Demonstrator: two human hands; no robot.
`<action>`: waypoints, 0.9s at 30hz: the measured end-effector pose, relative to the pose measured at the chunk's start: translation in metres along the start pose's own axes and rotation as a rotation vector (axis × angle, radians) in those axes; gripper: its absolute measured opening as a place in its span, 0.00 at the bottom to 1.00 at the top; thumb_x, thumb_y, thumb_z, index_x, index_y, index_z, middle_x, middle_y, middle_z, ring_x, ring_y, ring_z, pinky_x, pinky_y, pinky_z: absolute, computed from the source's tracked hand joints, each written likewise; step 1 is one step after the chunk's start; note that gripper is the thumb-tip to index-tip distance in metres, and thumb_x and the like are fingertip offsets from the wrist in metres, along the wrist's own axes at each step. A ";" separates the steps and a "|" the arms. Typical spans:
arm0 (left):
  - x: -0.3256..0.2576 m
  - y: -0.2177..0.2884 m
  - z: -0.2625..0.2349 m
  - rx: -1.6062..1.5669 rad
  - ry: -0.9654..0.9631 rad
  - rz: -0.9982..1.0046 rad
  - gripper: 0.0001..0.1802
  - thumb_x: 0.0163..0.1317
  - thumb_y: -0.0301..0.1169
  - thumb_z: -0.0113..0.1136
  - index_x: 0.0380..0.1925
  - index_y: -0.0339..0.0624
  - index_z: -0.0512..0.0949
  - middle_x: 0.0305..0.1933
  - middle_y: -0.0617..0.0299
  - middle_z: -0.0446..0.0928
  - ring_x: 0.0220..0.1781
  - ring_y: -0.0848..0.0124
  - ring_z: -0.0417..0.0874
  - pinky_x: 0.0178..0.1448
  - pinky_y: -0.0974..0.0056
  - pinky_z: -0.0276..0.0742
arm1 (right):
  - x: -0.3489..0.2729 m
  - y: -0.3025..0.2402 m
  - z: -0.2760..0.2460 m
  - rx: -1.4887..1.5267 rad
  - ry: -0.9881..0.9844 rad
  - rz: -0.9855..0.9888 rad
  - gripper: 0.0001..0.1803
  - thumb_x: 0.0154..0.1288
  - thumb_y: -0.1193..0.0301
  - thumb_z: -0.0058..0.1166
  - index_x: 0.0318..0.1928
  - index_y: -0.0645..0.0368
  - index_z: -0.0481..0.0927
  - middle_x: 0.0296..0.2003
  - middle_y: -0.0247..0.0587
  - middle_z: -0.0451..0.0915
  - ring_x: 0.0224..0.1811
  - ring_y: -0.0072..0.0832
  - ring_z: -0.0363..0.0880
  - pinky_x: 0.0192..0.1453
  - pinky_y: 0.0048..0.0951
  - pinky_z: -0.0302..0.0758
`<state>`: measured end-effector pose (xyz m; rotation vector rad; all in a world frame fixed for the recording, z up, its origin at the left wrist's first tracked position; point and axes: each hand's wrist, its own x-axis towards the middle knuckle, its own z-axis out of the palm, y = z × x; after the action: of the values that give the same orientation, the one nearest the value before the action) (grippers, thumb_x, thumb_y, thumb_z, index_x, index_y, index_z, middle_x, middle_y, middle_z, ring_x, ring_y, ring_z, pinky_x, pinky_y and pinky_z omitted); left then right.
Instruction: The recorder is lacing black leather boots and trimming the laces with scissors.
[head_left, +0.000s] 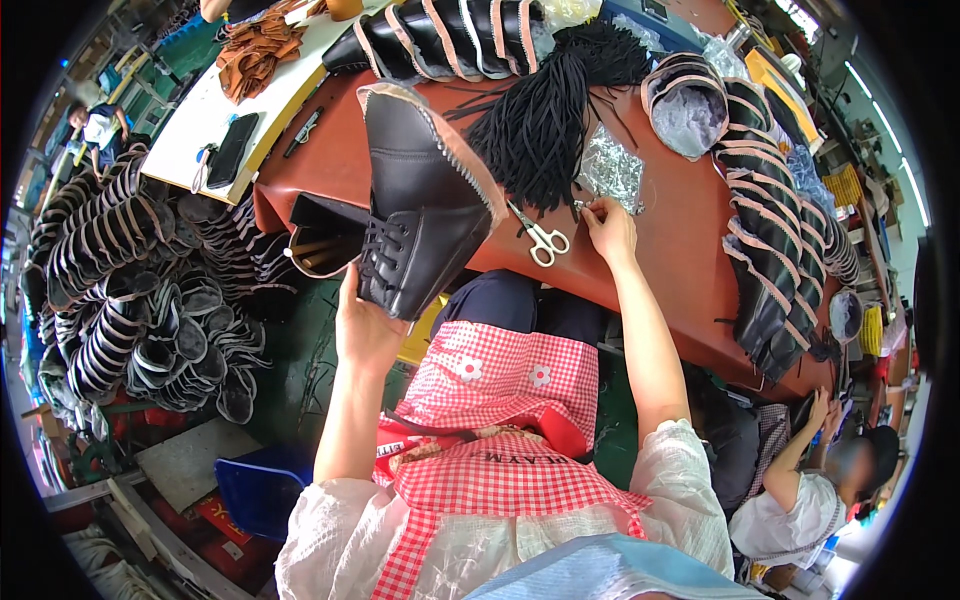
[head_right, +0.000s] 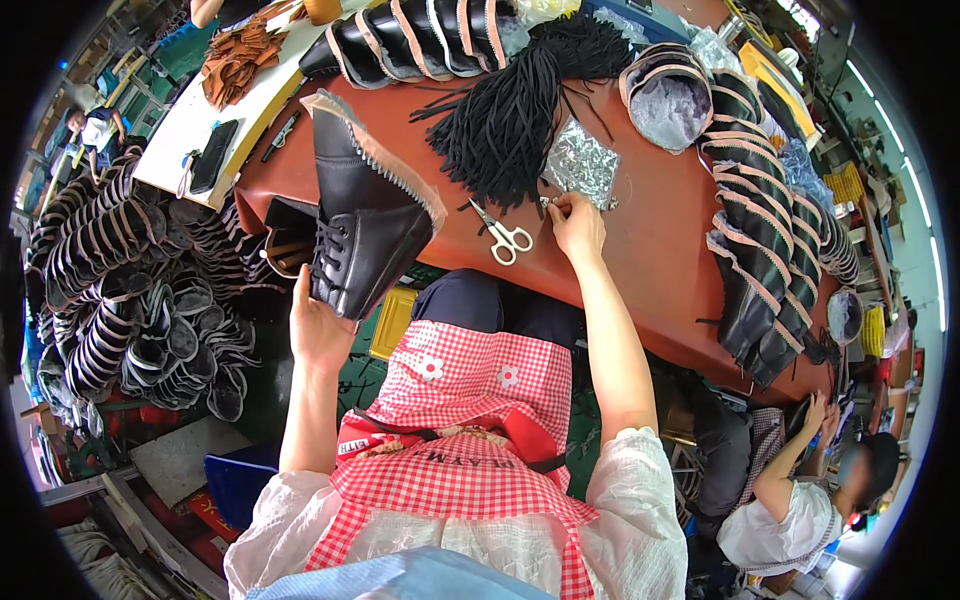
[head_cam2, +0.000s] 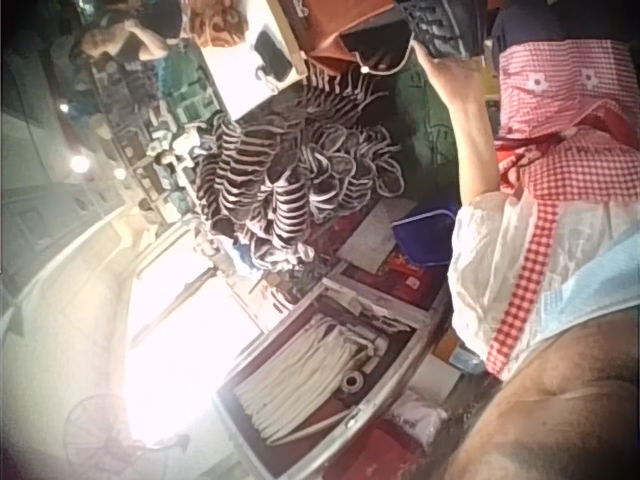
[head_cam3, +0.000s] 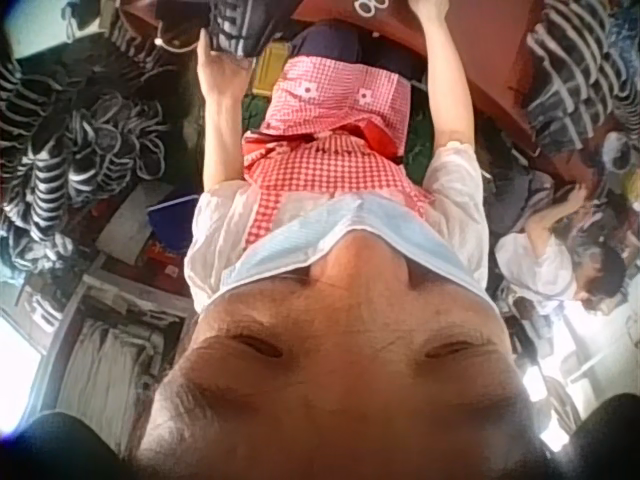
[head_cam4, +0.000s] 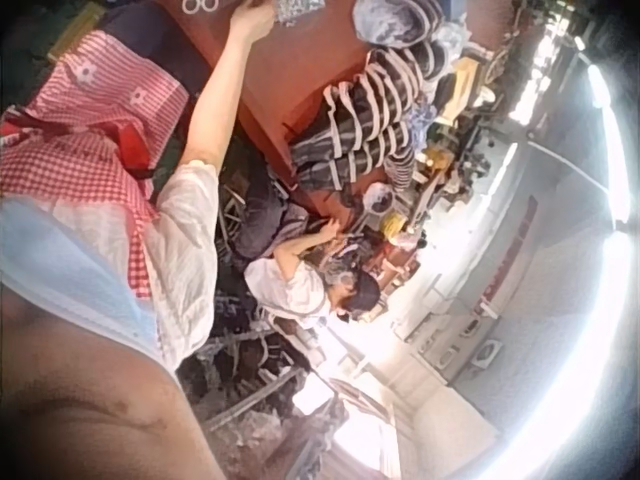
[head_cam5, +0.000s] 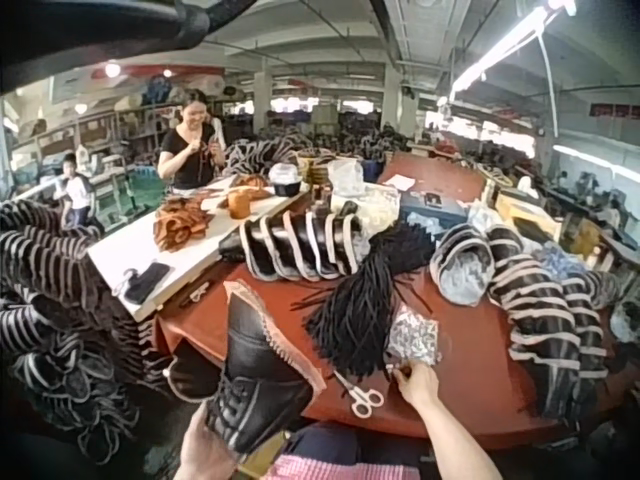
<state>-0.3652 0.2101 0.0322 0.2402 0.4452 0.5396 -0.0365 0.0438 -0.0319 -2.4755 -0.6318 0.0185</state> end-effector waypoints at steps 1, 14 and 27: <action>-0.001 -0.003 0.001 -0.016 -0.043 -0.018 0.26 0.71 0.49 0.43 0.60 0.44 0.68 0.63 0.54 0.71 0.63 0.58 0.73 0.64 0.50 0.70 | 0.002 -0.001 -0.001 -0.006 -0.028 -0.011 0.11 0.58 0.62 0.62 0.34 0.56 0.81 0.31 0.38 0.83 0.35 0.38 0.82 0.40 0.38 0.76; -0.007 -0.014 -0.017 -0.250 -0.221 -0.099 0.26 0.70 0.47 0.47 0.60 0.41 0.68 0.62 0.53 0.72 0.64 0.60 0.73 0.62 0.55 0.75 | 0.015 0.011 0.004 0.030 -0.114 -0.078 0.12 0.59 0.62 0.61 0.39 0.55 0.82 0.28 0.39 0.83 0.34 0.36 0.83 0.39 0.36 0.76; -0.004 -0.037 -0.010 0.080 -0.240 0.096 0.23 0.64 0.34 0.57 0.59 0.42 0.69 0.58 0.59 0.75 0.58 0.65 0.77 0.60 0.54 0.76 | -0.050 -0.054 -0.048 1.129 -0.208 -0.003 0.07 0.61 0.76 0.60 0.39 0.60 0.79 0.30 0.31 0.80 0.24 0.12 0.72 0.22 0.13 0.59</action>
<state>-0.3568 0.1780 0.0127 0.3998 0.2232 0.5793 -0.0974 0.0348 0.0309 -1.3808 -0.4977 0.4943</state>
